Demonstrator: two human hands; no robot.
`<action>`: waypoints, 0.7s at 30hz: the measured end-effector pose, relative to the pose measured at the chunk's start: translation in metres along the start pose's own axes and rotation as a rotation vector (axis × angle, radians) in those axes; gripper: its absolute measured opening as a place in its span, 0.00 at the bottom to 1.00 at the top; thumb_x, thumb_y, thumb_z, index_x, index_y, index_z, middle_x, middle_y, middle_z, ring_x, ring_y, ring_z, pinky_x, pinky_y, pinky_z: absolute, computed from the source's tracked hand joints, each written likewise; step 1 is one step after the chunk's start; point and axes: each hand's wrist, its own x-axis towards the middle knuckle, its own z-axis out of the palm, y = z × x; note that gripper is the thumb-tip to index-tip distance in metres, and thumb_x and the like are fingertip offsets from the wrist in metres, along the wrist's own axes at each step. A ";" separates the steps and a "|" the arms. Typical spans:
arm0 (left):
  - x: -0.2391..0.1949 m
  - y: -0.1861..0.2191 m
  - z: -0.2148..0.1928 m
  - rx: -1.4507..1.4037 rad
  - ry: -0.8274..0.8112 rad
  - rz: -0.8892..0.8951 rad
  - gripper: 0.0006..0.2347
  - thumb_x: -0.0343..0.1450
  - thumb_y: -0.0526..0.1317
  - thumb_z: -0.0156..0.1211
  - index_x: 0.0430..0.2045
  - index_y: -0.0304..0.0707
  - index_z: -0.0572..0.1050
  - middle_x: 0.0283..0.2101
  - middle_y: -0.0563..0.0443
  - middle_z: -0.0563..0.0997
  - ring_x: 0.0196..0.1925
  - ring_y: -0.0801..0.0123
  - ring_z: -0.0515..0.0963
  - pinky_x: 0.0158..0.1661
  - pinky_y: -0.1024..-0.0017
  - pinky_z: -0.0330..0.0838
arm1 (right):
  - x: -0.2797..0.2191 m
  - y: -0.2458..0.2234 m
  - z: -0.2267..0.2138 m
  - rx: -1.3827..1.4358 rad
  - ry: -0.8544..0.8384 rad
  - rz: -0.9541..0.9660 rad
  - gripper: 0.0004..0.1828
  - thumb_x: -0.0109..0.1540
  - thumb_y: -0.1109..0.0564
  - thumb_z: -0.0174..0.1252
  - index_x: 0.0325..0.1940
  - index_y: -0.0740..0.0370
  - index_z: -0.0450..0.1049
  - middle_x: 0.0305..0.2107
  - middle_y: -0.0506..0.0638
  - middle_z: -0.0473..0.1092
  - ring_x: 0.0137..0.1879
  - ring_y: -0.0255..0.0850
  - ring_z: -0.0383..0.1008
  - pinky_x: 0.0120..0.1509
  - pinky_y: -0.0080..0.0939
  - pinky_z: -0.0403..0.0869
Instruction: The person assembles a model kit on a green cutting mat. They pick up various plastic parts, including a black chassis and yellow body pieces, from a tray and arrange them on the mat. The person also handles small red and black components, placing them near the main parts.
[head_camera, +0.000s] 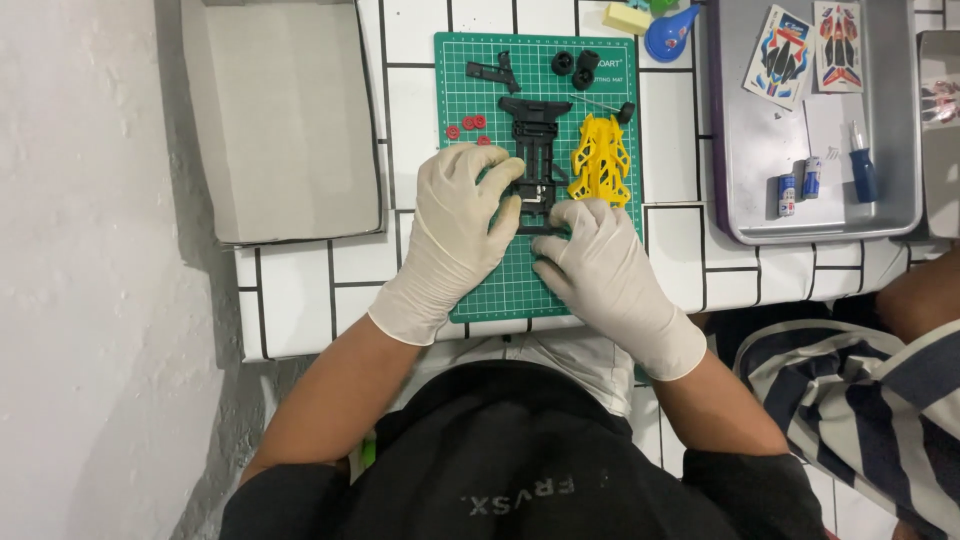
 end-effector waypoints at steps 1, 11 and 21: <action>0.001 0.001 -0.002 0.002 0.001 0.004 0.14 0.71 0.33 0.67 0.51 0.36 0.74 0.46 0.45 0.73 0.55 0.54 0.73 0.56 0.55 0.65 | -0.001 -0.001 0.001 -0.001 0.005 0.000 0.06 0.57 0.53 0.68 0.38 0.52 0.81 0.42 0.50 0.67 0.55 0.51 0.71 0.47 0.49 0.71; 0.001 -0.003 0.003 -0.081 0.113 0.079 0.11 0.71 0.32 0.64 0.47 0.38 0.76 0.42 0.50 0.74 0.48 0.62 0.75 0.55 0.59 0.67 | -0.010 -0.003 0.009 0.059 0.019 0.020 0.05 0.58 0.53 0.66 0.37 0.52 0.81 0.39 0.48 0.68 0.54 0.48 0.72 0.48 0.48 0.68; 0.010 0.007 0.006 -0.311 0.195 0.379 0.08 0.73 0.42 0.62 0.43 0.47 0.81 0.40 0.59 0.77 0.41 0.66 0.77 0.43 0.67 0.73 | -0.003 0.012 -0.020 1.132 0.150 0.454 0.05 0.62 0.64 0.64 0.42 0.64 0.80 0.37 0.54 0.77 0.44 0.39 0.73 0.50 0.41 0.71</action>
